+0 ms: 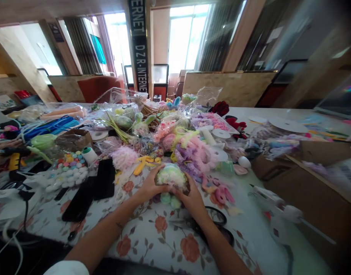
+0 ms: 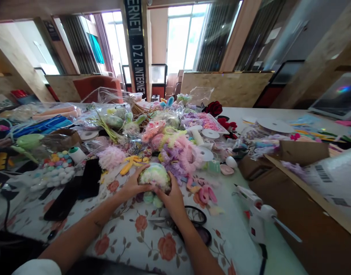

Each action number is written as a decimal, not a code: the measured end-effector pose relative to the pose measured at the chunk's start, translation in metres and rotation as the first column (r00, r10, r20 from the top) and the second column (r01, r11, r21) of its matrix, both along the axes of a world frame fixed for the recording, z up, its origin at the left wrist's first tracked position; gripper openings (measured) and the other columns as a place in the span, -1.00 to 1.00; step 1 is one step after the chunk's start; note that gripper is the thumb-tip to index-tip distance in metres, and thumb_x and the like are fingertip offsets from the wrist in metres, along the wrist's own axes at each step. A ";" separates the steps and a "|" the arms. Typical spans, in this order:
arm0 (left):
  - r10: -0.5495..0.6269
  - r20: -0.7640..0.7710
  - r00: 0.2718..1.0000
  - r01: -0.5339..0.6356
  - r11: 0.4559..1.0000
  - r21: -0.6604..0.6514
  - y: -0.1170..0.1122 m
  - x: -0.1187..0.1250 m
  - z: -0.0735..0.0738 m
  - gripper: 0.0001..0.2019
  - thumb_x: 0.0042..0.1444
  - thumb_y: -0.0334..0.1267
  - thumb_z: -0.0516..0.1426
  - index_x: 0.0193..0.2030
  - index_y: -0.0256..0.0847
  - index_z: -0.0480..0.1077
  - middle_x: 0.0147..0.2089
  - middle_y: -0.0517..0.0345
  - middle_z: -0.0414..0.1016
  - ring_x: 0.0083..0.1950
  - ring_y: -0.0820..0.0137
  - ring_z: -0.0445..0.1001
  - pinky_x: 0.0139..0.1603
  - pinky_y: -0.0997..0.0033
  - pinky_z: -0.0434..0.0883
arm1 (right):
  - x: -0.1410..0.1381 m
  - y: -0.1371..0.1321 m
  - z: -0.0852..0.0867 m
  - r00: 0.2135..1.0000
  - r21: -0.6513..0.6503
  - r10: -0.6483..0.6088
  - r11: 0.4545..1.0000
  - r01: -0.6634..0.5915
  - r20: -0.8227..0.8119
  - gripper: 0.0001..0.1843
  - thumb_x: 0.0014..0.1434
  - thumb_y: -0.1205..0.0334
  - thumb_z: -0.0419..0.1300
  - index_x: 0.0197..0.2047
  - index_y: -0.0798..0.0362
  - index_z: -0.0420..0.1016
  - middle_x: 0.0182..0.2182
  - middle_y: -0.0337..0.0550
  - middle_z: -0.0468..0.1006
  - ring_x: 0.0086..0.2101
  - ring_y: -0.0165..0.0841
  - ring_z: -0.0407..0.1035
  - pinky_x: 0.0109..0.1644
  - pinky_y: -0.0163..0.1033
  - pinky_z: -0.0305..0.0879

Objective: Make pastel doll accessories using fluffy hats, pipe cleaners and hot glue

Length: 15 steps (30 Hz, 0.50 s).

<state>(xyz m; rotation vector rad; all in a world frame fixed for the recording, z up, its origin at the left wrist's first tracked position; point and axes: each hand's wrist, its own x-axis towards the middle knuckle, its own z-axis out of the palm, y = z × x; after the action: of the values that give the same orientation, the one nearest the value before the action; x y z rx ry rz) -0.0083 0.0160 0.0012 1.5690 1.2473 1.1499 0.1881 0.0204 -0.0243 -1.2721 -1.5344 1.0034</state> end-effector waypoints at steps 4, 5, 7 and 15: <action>-0.073 0.010 0.997 0.073 0.997 0.021 -0.003 -0.009 -0.010 -0.14 -0.14 -0.09 0.37 0.31 -0.08 0.14 0.34 -0.05 0.17 0.34 0.06 0.16 0.35 0.03 0.12 | -0.001 -0.002 -0.004 0.995 0.049 0.078 0.996 -0.081 0.062 0.02 -0.07 -0.13 0.34 0.34 0.11 0.05 0.22 0.21 0.25 0.15 0.02 0.25 0.19 0.12 0.22; -0.092 0.003 0.996 0.092 0.995 0.027 -0.004 -0.011 -0.012 -0.14 -0.14 -0.10 0.37 0.32 -0.08 0.13 0.34 -0.04 0.17 0.34 0.06 0.17 0.35 0.03 0.13 | -0.001 -0.003 -0.005 0.992 0.068 0.087 0.993 -0.093 0.088 0.00 -0.05 -0.11 0.34 0.34 0.09 0.04 0.23 0.20 0.24 0.16 0.02 0.24 0.20 0.13 0.20; -0.113 -0.012 0.993 0.114 0.993 0.032 -0.006 -0.016 -0.015 -0.12 -0.14 -0.11 0.37 0.33 -0.08 0.12 0.35 -0.06 0.15 0.34 0.05 0.17 0.35 0.01 0.14 | -0.002 -0.003 -0.006 0.985 0.101 0.105 0.988 -0.119 0.138 -0.03 -0.03 -0.06 0.34 0.34 0.06 0.04 0.24 0.17 0.23 0.18 0.01 0.20 0.23 0.14 0.15; -0.139 -0.096 0.986 0.140 0.990 0.004 -0.007 -0.016 -0.011 0.09 -0.26 -0.14 0.42 0.40 -0.11 -0.04 0.41 -0.12 0.03 0.34 -0.06 0.12 0.33 -0.02 0.13 | -0.004 -0.007 0.002 0.975 0.086 0.137 0.984 -0.154 0.172 -0.04 -0.04 -0.04 0.32 0.32 0.12 0.04 0.22 0.21 0.26 0.17 0.05 0.21 0.21 0.13 0.18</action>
<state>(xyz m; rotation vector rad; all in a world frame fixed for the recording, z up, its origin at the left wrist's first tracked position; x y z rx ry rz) -0.0245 0.0092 -0.0100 1.7081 1.1731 1.0045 0.1845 0.0134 -0.0223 -1.2121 -1.8049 0.9190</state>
